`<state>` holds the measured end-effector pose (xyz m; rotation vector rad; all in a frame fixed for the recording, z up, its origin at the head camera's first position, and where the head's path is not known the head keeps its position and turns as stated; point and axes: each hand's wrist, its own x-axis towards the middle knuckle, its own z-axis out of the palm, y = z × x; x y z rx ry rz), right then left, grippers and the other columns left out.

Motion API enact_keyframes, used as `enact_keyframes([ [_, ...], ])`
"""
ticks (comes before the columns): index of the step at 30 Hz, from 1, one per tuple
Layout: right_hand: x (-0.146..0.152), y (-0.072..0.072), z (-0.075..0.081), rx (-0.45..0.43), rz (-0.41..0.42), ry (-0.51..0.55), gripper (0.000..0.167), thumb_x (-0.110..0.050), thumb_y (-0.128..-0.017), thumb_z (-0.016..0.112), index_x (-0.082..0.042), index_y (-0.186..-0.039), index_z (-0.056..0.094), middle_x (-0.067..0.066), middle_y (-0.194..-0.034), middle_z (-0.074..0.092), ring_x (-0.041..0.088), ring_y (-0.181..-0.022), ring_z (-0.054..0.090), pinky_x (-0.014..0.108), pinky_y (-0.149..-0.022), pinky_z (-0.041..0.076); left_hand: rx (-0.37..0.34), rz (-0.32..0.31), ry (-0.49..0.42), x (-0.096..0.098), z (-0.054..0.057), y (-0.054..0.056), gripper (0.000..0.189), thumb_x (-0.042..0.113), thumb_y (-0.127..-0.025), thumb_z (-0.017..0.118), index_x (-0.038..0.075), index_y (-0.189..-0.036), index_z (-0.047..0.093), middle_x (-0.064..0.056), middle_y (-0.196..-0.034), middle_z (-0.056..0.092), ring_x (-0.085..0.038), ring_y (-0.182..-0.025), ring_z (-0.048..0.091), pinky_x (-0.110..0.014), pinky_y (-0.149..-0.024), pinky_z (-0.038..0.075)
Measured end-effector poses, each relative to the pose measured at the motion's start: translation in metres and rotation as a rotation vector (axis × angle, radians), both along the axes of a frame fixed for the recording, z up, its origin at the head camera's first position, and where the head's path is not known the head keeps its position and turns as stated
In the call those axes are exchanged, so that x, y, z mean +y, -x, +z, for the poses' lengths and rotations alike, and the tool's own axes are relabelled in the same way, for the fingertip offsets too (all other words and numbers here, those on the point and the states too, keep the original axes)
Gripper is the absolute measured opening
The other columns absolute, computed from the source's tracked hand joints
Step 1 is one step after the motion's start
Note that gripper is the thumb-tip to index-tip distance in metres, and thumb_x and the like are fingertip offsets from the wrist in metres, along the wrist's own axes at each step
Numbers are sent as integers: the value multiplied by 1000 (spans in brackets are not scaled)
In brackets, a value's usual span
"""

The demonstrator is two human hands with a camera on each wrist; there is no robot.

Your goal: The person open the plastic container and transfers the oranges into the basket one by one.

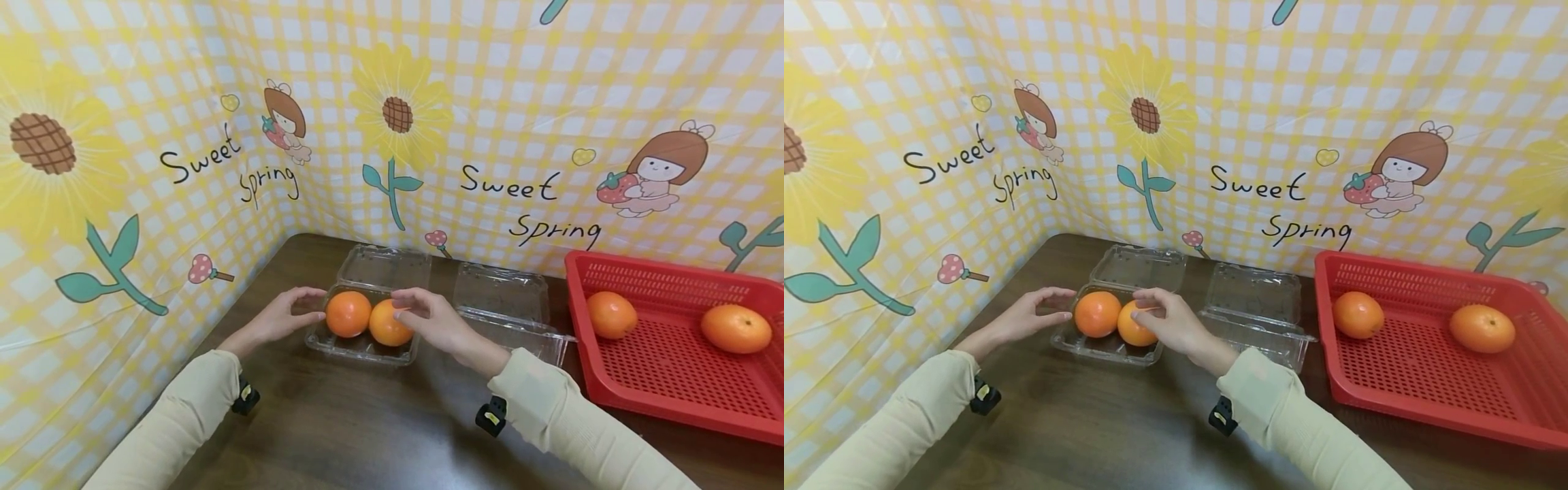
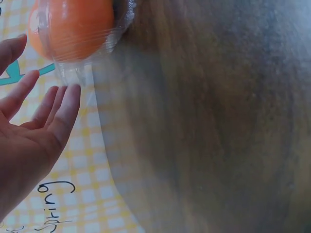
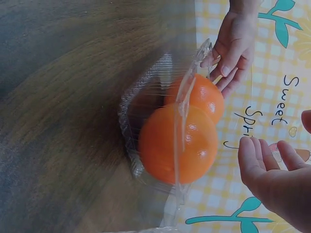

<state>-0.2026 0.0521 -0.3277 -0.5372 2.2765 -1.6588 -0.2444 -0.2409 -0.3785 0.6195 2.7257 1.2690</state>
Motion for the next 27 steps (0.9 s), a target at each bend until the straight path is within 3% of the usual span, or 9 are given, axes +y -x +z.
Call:
enact_keyframes([
  [6, 2, -1, -3, -10, 2, 7, 39, -15, -87, 55, -2, -123, 48, 14, -120, 51, 24, -104, 51, 34, -84, 44, -90, -60, -47, 0, -7, 2, 45, 11, -83, 62, -6, -120, 46, -26, -121, 46, -31, -94, 57, -32, -70, 49],
  [9, 3, -1, -5, -11, 4, 8, 39, -16, -88, 55, -2, -123, 48, 14, -120, 51, 24, -104, 51, 34, -83, 45, -126, -62, -85, 0, -10, 3, 45, 8, -82, 62, -7, -121, 45, -26, -120, 46, -30, -91, 58, -27, -67, 49],
  [20, 3, 0, -9, -31, -41, 17, 39, -16, -87, 57, -4, -123, 48, 13, -120, 51, 24, -105, 50, 34, -84, 44, -96, -48, -145, 1, -18, 6, 44, -4, -76, 63, -9, -117, 47, -24, -106, 55, -29, -89, 58, -24, -70, 48],
  [27, 1, 5, -14, -1, -66, -1, 38, -16, -87, 57, -5, -122, 50, 11, -121, 51, 25, -104, 49, 34, -82, 44, -99, -8, -106, 3, -17, 4, 44, -2, -76, 63, -7, -117, 48, -24, -105, 54, -29, -84, 59, -28, -57, 50],
])
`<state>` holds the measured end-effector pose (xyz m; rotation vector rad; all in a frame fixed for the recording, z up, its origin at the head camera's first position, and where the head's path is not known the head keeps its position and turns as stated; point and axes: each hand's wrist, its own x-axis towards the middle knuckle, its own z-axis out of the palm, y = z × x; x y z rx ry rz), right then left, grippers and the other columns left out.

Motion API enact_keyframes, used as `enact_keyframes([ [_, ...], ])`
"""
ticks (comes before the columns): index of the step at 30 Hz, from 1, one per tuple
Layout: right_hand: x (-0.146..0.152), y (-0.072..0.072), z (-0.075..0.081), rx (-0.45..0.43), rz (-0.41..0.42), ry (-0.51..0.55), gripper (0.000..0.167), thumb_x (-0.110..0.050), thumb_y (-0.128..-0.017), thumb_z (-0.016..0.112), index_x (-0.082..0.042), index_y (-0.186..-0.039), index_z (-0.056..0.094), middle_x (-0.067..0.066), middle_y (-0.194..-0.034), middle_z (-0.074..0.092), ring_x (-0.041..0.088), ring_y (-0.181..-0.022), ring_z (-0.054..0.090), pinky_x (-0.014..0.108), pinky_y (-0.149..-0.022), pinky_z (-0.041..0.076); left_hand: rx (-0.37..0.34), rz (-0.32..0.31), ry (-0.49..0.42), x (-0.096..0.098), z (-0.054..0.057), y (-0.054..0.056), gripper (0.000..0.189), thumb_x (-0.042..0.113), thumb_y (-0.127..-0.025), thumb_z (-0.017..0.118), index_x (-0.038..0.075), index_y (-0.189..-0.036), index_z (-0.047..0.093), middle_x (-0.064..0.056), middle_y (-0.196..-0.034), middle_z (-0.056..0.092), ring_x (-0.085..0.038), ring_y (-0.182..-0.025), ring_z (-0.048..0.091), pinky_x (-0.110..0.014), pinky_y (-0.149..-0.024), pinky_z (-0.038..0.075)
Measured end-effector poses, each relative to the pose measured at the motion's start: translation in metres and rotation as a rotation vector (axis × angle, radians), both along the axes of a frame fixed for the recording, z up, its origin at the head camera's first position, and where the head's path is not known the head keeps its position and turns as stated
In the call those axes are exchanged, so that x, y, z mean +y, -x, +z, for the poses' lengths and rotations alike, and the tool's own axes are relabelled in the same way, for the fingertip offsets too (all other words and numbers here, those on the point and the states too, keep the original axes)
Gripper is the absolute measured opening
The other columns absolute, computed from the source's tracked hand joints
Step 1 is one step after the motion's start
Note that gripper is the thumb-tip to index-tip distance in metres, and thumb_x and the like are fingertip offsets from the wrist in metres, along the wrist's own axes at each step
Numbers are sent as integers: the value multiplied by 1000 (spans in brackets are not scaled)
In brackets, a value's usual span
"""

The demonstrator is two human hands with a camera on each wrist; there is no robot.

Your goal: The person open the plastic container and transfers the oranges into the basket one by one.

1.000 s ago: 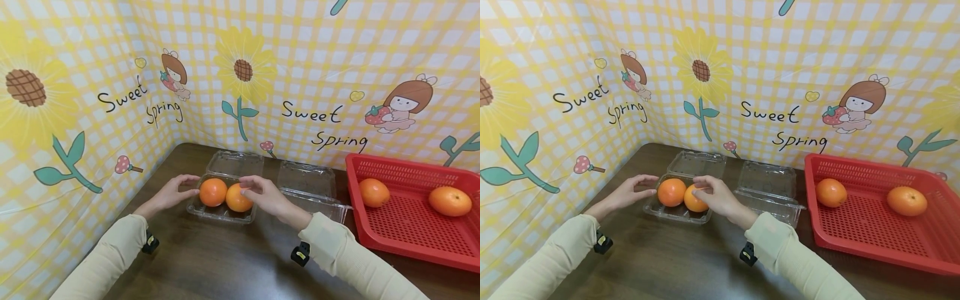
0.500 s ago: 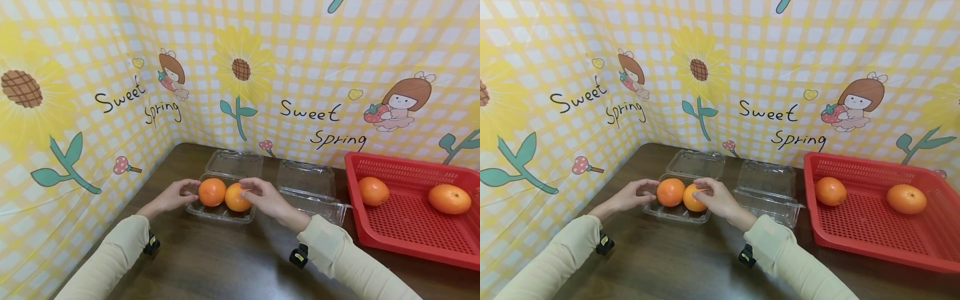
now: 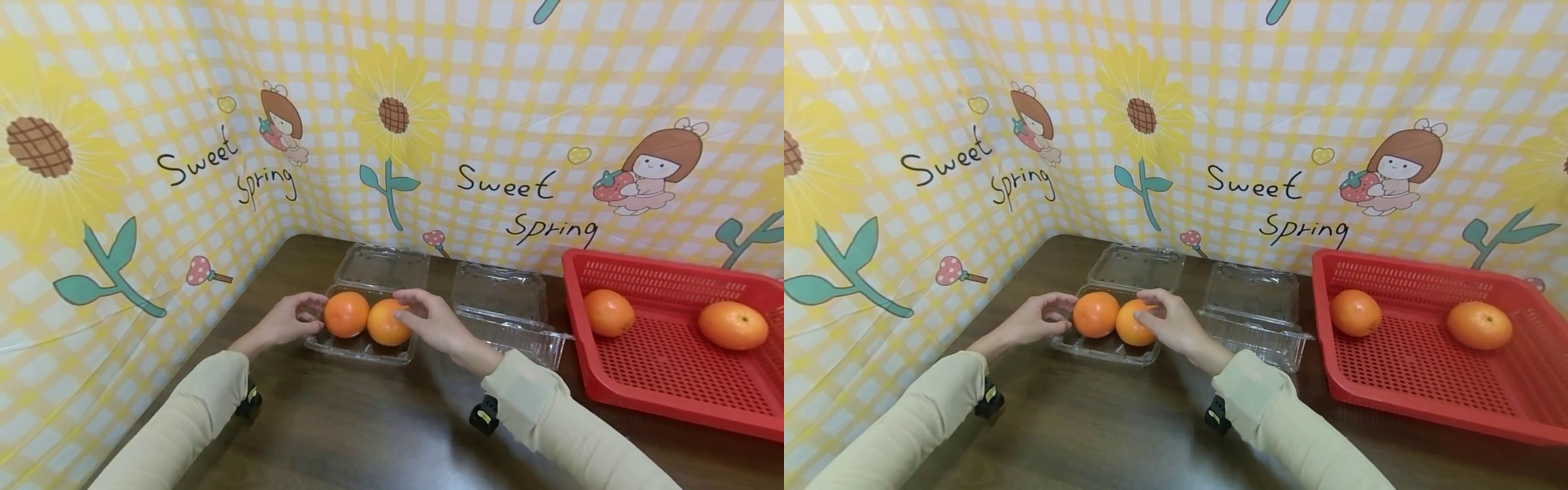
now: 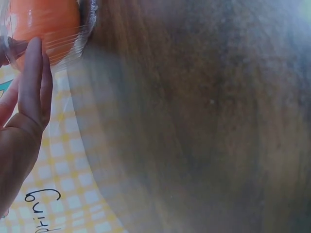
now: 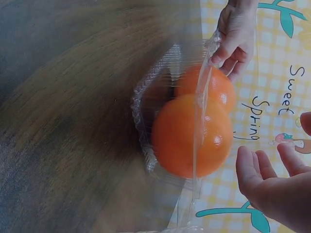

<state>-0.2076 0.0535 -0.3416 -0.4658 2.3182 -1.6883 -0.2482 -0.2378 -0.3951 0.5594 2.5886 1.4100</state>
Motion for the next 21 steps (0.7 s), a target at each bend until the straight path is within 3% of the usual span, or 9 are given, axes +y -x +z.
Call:
enact_keyframes([
  [7, -5, 2, -7, -27, -44, 10, 37, -16, -86, 57, -7, -122, 51, 11, -119, 51, 26, -107, 48, 37, -85, 43, 47, 49, 11, 5, -3, -2, 43, -5, -74, 63, -7, -115, 50, -23, -104, 55, -28, -82, 60, -26, -59, 51],
  [21, -15, 7, -15, -23, -107, 5, 37, -14, -86, 57, -5, -121, 52, 12, -122, 49, 31, -113, 42, 43, -92, 36, 35, 109, -14, 9, -7, -6, 46, -8, -71, 61, -6, -116, 49, -24, -105, 55, -27, -78, 60, -28, -52, 51],
])
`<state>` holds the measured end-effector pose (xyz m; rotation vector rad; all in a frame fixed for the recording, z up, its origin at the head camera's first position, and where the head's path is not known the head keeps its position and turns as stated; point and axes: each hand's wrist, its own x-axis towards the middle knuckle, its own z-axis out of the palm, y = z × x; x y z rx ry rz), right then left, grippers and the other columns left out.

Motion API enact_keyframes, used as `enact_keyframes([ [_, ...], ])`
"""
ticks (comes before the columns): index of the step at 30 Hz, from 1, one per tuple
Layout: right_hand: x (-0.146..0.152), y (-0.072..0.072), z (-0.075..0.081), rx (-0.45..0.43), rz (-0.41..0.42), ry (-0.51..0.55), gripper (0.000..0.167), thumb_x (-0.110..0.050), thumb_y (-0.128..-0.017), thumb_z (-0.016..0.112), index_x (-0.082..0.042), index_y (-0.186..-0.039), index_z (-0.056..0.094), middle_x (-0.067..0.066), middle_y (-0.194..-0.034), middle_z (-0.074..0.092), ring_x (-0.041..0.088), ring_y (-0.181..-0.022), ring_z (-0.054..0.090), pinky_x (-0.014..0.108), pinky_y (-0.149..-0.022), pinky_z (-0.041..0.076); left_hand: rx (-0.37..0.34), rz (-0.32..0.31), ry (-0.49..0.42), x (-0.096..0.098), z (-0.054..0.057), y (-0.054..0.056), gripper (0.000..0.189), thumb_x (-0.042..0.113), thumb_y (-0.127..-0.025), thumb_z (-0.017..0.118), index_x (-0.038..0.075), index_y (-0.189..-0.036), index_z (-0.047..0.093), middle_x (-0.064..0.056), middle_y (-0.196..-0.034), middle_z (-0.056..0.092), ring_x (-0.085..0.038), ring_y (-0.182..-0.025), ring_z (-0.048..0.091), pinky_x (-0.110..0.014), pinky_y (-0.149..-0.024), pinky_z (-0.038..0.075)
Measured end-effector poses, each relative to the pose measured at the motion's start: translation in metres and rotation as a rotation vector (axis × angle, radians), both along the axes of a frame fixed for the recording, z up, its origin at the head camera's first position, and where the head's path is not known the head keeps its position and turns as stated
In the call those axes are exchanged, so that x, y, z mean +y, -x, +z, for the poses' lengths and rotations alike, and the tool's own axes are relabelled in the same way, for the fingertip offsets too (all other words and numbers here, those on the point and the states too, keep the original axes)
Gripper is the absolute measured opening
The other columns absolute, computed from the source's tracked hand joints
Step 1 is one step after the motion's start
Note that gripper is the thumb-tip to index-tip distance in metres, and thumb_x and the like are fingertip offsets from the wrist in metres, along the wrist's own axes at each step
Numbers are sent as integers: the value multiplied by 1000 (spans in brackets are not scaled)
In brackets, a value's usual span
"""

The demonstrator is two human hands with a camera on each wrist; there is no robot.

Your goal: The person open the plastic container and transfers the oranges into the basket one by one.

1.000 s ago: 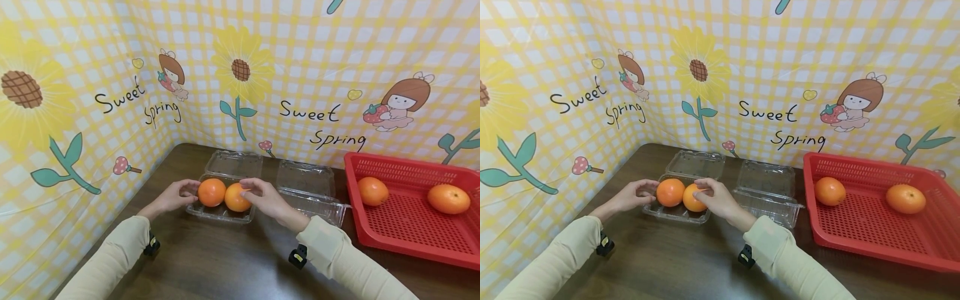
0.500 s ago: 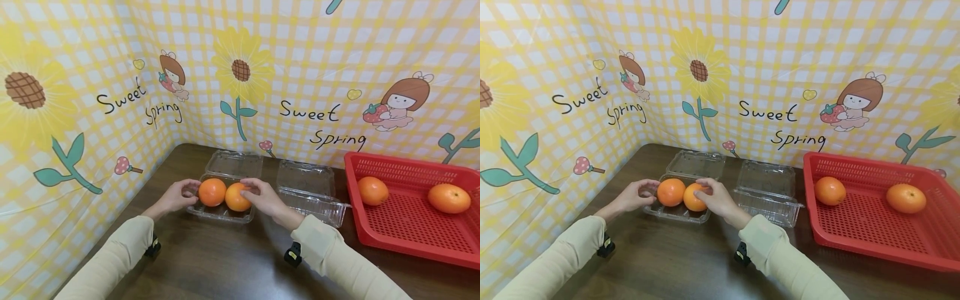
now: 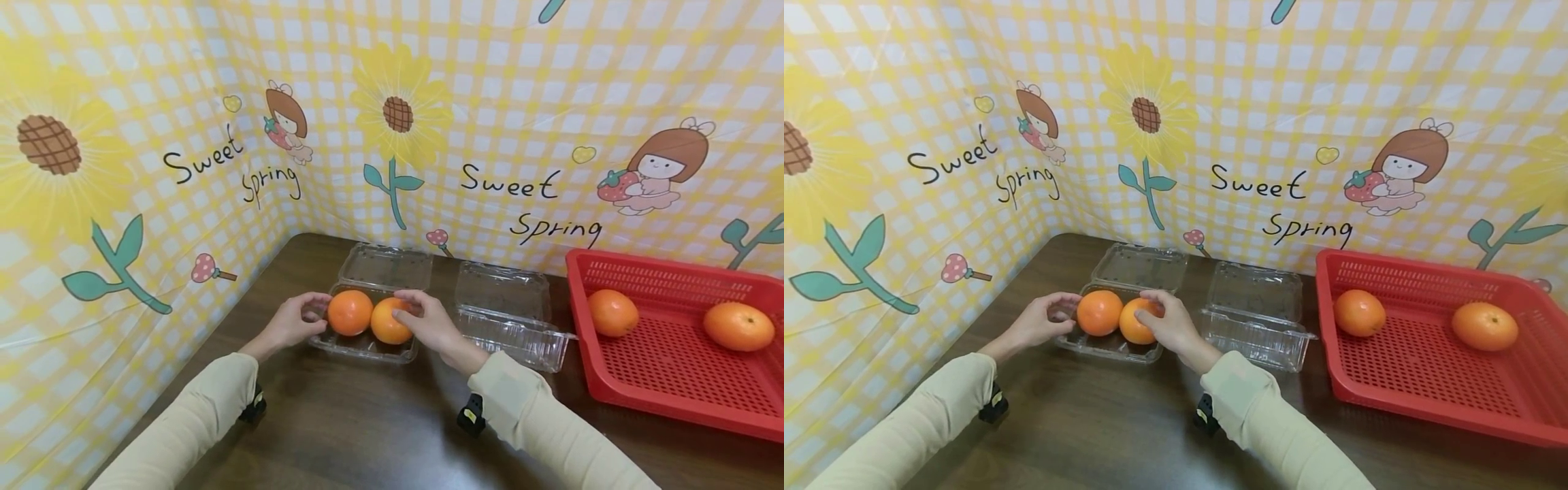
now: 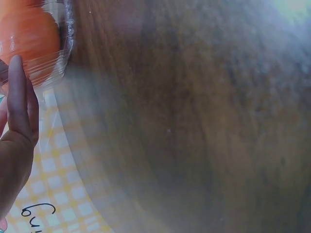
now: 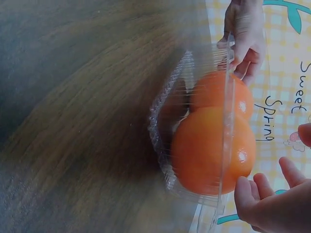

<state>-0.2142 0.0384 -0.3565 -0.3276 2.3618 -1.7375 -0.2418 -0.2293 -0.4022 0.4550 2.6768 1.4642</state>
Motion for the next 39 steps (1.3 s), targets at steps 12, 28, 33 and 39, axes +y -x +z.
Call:
enact_keyframes([
  [12, -7, 4, -6, 42, -37, -53, 39, -8, -83, 60, -3, -120, 51, 12, -120, 50, 27, -109, 44, 40, -93, 36, 12, 19, 9, 0, -1, -2, 46, -8, -71, 61, -6, -115, 50, -23, -103, 56, -26, -77, 60, -27, -51, 50],
  [28, -10, 14, -12, 115, -77, -235, 46, -8, -76, 67, -4, -119, 54, 11, -122, 51, 27, -109, 46, 39, -90, 39, 22, 6, -17, 1, -3, 1, 46, -7, -71, 61, -7, -115, 50, -24, -104, 56, -26, -76, 60, -27, -51, 50],
  [33, -10, 14, -17, 196, -90, -351, 51, -13, -72, 72, -7, -119, 55, 12, -123, 49, 32, -111, 40, 44, -91, 34, 11, 9, -27, 11, 16, -11, 44, -11, -71, 58, -11, -114, 48, -28, -103, 54, -32, -77, 59, -28, -51, 51],
  [39, -9, 15, -19, 208, -81, -415, 57, -16, -70, 73, -7, -122, 52, 11, -125, 48, 31, -109, 40, 43, -89, 36, 11, 8, -42, 5, 4, -5, 45, -9, -72, 59, -10, -116, 48, -26, -104, 54, -28, -77, 59, -28, -51, 50],
])
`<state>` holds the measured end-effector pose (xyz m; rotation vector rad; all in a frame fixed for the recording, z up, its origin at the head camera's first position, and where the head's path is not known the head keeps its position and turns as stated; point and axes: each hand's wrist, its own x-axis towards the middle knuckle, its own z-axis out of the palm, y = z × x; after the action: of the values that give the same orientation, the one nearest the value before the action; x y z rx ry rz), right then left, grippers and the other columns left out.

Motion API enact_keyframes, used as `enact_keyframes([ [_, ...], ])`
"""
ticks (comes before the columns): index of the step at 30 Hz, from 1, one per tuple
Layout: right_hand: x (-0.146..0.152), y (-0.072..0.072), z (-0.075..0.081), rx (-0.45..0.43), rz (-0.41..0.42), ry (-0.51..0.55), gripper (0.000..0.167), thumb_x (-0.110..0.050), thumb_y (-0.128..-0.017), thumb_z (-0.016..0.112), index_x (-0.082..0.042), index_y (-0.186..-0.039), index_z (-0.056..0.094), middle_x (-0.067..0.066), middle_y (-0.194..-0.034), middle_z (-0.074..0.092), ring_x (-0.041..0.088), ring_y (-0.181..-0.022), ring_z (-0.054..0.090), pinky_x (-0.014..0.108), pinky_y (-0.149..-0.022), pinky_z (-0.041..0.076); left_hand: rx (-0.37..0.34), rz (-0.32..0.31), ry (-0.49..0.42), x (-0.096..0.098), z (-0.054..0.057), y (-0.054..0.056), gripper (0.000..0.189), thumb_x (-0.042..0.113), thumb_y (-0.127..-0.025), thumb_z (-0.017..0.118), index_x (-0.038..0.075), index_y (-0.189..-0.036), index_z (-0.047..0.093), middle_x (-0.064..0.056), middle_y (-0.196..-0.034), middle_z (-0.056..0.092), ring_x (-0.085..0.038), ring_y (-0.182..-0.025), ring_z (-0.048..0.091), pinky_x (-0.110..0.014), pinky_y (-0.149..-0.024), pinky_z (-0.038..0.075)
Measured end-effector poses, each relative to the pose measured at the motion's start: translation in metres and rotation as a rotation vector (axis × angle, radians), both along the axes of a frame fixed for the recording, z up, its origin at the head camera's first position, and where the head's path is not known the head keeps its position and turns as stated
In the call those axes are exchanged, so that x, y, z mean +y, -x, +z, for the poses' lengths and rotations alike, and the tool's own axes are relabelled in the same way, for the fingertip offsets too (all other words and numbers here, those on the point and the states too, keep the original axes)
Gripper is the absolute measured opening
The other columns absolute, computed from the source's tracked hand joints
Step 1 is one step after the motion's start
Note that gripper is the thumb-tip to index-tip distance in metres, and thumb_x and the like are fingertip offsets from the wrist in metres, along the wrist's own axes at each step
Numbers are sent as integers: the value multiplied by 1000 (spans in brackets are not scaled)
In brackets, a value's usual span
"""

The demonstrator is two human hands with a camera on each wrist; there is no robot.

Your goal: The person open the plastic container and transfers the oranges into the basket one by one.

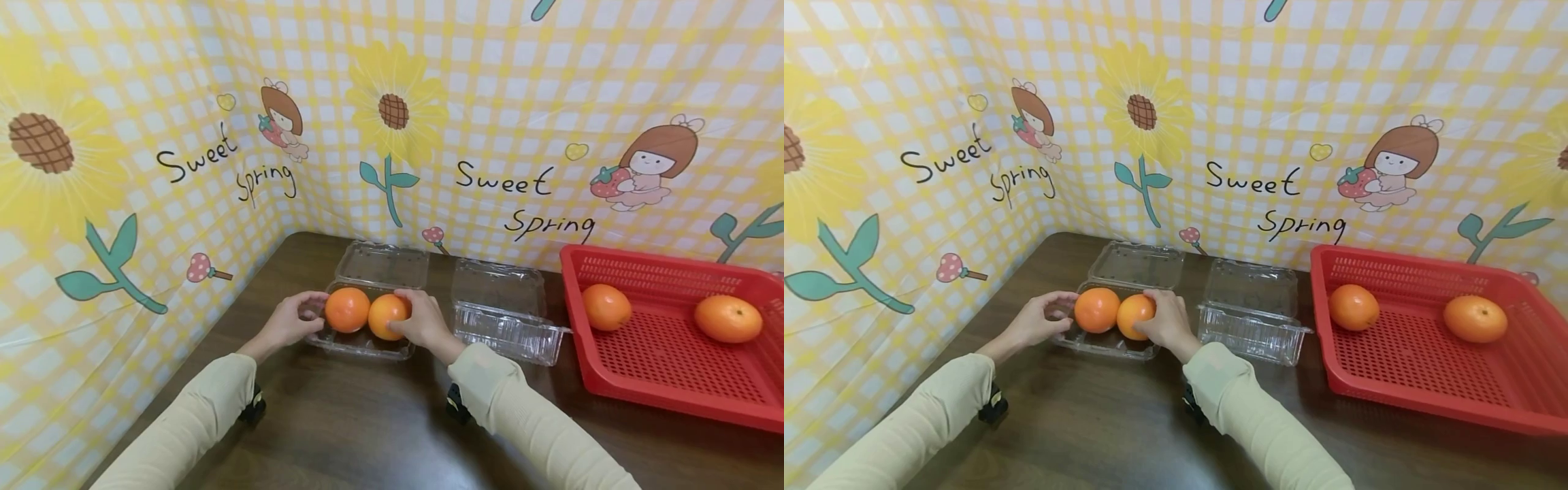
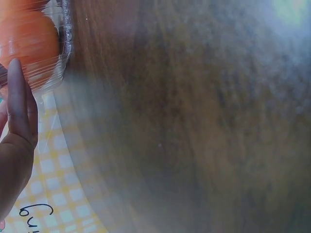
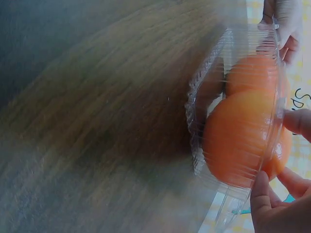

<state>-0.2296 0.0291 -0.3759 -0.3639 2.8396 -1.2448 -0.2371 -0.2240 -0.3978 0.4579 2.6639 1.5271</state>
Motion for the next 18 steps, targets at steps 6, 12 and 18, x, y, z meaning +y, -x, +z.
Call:
enact_keyframes([
  [6, 1, 1, 1, -14, 17, -44, 64, -18, -69, 75, -7, -126, 49, 9, -127, 47, 28, -108, 39, 42, -89, 36, 5, 5, -2, -3, -8, 6, 46, -7, -71, 60, -6, -116, 50, -24, -105, 55, -26, -77, 59, -28, -51, 51],
  [12, 2, 3, 0, -22, 29, -85, 69, -20, -67, 76, -8, -128, 47, 7, -128, 47, 27, -108, 40, 40, -89, 36, -5, 10, 8, -2, -5, 4, 46, -8, -71, 60, -7, -116, 50, -24, -105, 55, -26, -77, 59, -27, -51, 51],
  [18, 3, 4, 0, -38, 34, -94, 71, -21, -66, 78, -9, -129, 46, 5, -129, 47, 27, -109, 39, 40, -90, 36, -5, 8, 6, 7, 12, -8, 43, -11, -72, 57, -12, -114, 48, -28, -104, 53, -33, -78, 58, -28, -51, 50],
])
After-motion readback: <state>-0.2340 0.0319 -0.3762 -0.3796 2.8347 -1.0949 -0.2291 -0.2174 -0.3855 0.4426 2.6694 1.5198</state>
